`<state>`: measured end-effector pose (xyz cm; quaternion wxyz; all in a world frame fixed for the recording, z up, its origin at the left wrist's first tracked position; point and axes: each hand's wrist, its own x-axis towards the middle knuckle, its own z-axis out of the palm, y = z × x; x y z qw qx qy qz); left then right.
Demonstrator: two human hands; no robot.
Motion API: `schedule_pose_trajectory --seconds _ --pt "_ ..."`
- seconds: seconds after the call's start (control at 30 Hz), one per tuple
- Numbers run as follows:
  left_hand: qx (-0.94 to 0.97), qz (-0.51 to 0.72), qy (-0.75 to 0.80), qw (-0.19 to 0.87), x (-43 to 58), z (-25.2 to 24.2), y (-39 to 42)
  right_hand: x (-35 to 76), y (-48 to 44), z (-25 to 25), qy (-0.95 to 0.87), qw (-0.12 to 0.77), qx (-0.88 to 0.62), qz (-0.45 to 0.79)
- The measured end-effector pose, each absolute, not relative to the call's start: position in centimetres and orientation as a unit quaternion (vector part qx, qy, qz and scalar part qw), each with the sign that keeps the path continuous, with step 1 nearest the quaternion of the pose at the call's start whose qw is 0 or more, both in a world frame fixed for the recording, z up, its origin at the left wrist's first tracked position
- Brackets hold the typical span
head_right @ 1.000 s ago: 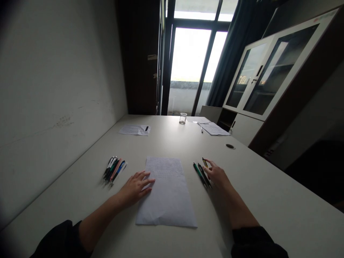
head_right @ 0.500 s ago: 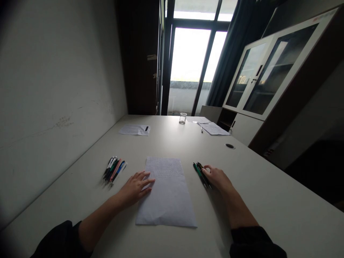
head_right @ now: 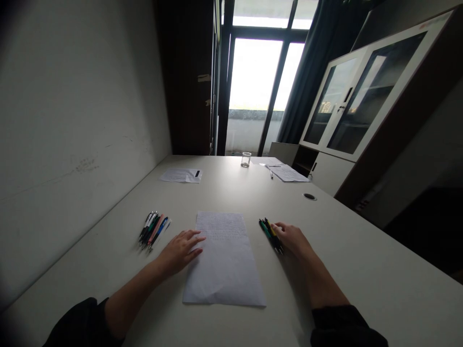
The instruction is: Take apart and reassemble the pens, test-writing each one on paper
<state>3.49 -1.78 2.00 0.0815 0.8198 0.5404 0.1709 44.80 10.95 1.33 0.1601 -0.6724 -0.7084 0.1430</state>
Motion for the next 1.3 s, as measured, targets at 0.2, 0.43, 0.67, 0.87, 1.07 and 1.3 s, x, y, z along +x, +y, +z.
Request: schedule_pose_trajectory --seconds 0.2,0.43,0.67,0.87,1.07,1.3 --pt "0.788 0.248 0.564 0.018 0.8 3.2 -0.2 44.9 10.9 1.6 -0.697 0.159 -0.686 0.139" --pt "0.660 0.244 0.700 -0.122 -7.0 3.5 1.4 45.0 11.0 1.7 -0.693 0.156 -0.697 0.098" --pt "0.596 0.175 0.781 -0.055 -13.9 0.5 2.4 45.1 11.1 1.4 -0.696 0.161 -0.694 0.094" --pt "0.578 0.171 0.798 -0.005 -14.7 -0.2 2.9 45.0 11.0 1.5 -0.697 0.165 -0.690 0.101" --pt "0.554 0.154 0.818 0.016 -14.7 0.2 2.8 44.9 11.0 1.5 -0.705 0.160 -0.685 0.096" --pt "0.515 0.160 0.841 0.045 -14.3 1.0 2.5 44.8 11.0 1.5 -0.711 0.165 -0.676 0.100"
